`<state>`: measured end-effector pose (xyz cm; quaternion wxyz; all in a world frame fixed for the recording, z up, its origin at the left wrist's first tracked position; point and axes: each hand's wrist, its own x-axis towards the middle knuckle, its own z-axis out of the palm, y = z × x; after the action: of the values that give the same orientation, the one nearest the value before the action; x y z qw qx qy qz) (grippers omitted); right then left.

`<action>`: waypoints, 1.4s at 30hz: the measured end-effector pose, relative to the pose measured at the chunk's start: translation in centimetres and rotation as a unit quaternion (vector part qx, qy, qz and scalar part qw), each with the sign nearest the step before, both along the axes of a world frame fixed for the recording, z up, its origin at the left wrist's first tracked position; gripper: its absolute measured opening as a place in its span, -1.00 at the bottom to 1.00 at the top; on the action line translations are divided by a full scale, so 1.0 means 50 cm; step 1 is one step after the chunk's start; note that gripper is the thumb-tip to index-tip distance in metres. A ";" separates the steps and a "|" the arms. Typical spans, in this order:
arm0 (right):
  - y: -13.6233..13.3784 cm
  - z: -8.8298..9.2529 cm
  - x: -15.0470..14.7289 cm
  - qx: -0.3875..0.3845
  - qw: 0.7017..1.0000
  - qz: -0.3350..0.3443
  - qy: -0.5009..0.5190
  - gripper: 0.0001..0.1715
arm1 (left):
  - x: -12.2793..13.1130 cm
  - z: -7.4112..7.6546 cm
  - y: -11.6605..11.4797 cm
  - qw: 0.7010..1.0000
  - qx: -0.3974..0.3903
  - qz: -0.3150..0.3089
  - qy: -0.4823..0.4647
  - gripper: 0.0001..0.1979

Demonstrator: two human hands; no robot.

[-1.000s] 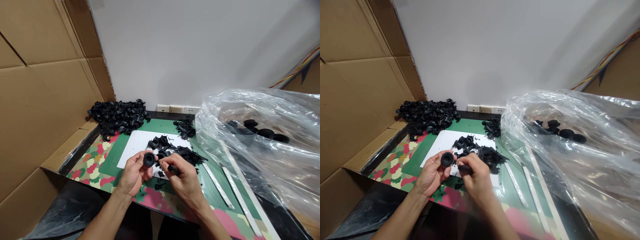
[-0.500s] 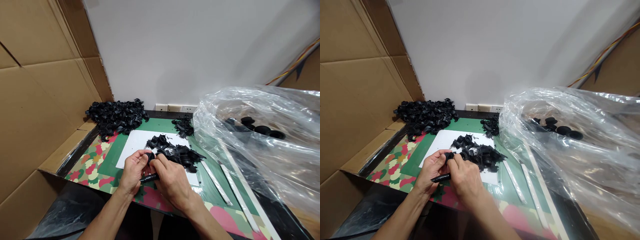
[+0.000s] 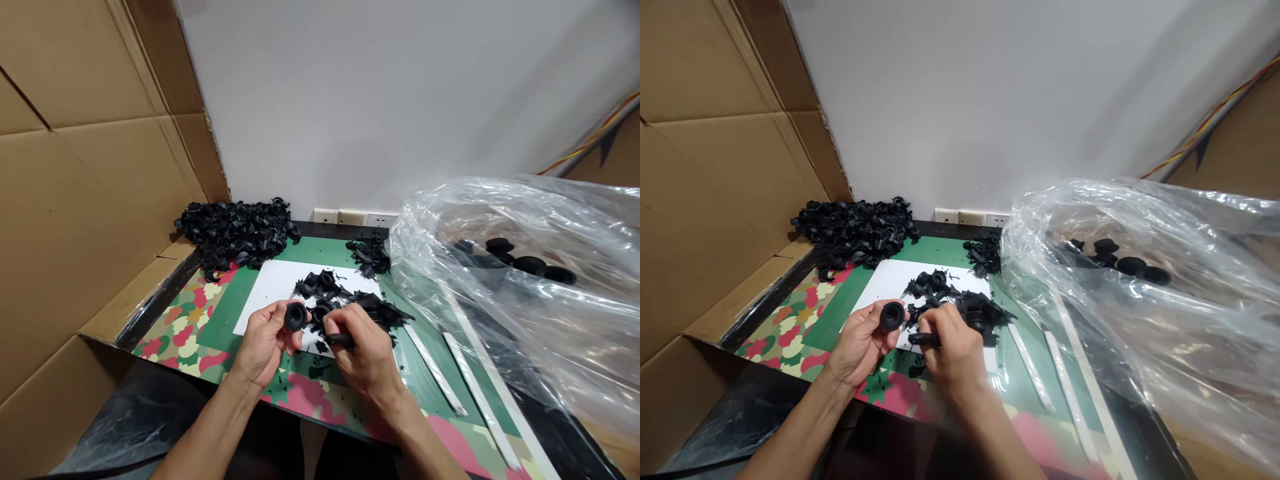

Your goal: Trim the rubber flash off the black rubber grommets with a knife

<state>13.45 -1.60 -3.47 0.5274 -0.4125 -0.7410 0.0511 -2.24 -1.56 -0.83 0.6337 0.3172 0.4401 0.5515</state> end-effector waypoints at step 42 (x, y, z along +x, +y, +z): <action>-0.023 -0.013 -0.015 -0.020 0.999 0.025 -0.018 -0.79 | -0.002 -0.008 0.009 0.999 0.035 0.007 0.001 -0.59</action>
<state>12.68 -2.75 -4.11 0.5040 -0.4053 -0.7593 0.0712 -2.34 -1.13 -1.21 0.6182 0.3366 0.4236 0.5702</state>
